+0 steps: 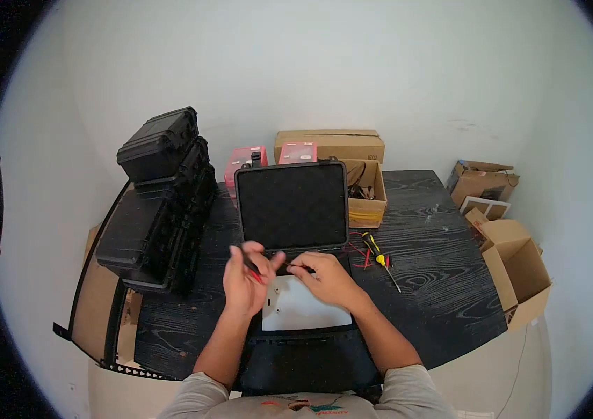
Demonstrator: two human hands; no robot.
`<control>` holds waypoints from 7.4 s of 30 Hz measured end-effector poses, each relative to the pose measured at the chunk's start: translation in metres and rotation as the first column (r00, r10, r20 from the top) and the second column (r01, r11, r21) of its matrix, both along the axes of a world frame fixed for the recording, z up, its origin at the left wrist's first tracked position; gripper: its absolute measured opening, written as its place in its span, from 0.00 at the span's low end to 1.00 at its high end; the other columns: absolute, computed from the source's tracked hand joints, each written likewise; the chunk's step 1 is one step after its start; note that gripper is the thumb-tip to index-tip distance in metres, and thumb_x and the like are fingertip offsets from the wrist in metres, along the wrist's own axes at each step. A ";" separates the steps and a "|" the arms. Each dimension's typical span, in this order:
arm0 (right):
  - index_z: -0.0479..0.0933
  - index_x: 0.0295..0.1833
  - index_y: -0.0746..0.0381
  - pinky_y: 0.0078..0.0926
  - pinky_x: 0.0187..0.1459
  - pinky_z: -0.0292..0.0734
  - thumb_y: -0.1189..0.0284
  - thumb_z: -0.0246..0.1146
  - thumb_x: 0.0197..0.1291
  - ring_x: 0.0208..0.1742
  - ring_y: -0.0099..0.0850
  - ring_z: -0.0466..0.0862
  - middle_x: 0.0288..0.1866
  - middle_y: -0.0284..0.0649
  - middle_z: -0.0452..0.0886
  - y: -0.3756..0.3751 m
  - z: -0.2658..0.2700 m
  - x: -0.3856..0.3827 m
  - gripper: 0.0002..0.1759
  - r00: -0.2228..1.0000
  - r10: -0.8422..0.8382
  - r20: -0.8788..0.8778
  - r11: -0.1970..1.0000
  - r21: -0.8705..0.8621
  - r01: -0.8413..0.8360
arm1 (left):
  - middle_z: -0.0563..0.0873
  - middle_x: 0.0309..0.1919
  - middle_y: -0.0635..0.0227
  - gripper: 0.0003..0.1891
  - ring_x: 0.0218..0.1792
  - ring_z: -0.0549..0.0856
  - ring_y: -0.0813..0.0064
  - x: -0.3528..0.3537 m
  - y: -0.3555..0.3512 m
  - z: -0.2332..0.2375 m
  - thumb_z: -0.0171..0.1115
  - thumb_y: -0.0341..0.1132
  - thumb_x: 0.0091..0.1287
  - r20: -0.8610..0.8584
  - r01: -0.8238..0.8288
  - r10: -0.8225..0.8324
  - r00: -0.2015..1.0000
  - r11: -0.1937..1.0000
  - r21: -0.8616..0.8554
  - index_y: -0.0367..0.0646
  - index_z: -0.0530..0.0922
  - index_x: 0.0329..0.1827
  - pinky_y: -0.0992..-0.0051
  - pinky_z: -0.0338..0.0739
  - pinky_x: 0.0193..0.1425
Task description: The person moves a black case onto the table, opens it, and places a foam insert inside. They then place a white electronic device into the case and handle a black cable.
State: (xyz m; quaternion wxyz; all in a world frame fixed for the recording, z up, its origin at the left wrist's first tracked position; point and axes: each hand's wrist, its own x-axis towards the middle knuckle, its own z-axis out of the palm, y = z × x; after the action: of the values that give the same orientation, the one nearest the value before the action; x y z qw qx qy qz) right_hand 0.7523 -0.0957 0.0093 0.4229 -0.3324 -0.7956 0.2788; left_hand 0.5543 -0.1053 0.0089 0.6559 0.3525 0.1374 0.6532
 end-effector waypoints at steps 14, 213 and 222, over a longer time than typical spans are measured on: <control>0.83 0.44 0.65 0.33 0.35 0.79 0.72 0.70 0.69 0.31 0.37 0.84 0.32 0.44 0.82 -0.038 0.034 0.005 0.07 0.996 -0.052 0.076 0.999 -0.003 0.052 | 0.91 0.47 0.58 0.25 0.45 0.89 0.71 0.006 0.020 -0.031 0.41 0.47 0.91 -0.746 0.164 0.059 0.663 0.961 0.222 0.31 0.79 0.63 0.71 0.83 0.55; 0.87 0.48 0.65 0.38 0.52 0.83 0.79 0.70 0.65 0.48 0.45 0.85 0.48 0.45 0.89 0.014 -0.056 -0.086 0.06 0.949 0.313 0.027 0.929 -0.215 -0.300 | 0.86 0.43 0.54 0.32 0.46 0.84 0.51 -0.075 -0.085 -0.044 0.81 0.39 0.59 -0.801 -0.085 0.538 -0.264 0.814 0.575 0.37 0.79 0.65 0.56 0.77 0.56; 0.87 0.46 0.65 0.39 0.56 0.82 0.79 0.70 0.62 0.52 0.42 0.84 0.46 0.42 0.88 0.019 -0.062 -0.082 0.07 0.920 0.311 0.239 0.943 0.041 -0.329 | 0.82 0.58 0.52 0.26 0.60 0.80 0.49 -0.072 -0.077 -0.053 0.76 0.34 0.62 -0.762 -0.067 0.594 -0.258 0.776 0.627 0.38 0.78 0.62 0.54 0.73 0.63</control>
State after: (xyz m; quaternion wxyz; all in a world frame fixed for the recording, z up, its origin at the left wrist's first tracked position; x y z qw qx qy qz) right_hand 0.6698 -0.0770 -0.0525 0.2899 -0.2107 -0.8932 0.2717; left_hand 0.4826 -0.1827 -0.0436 0.0321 0.7668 0.5497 0.3298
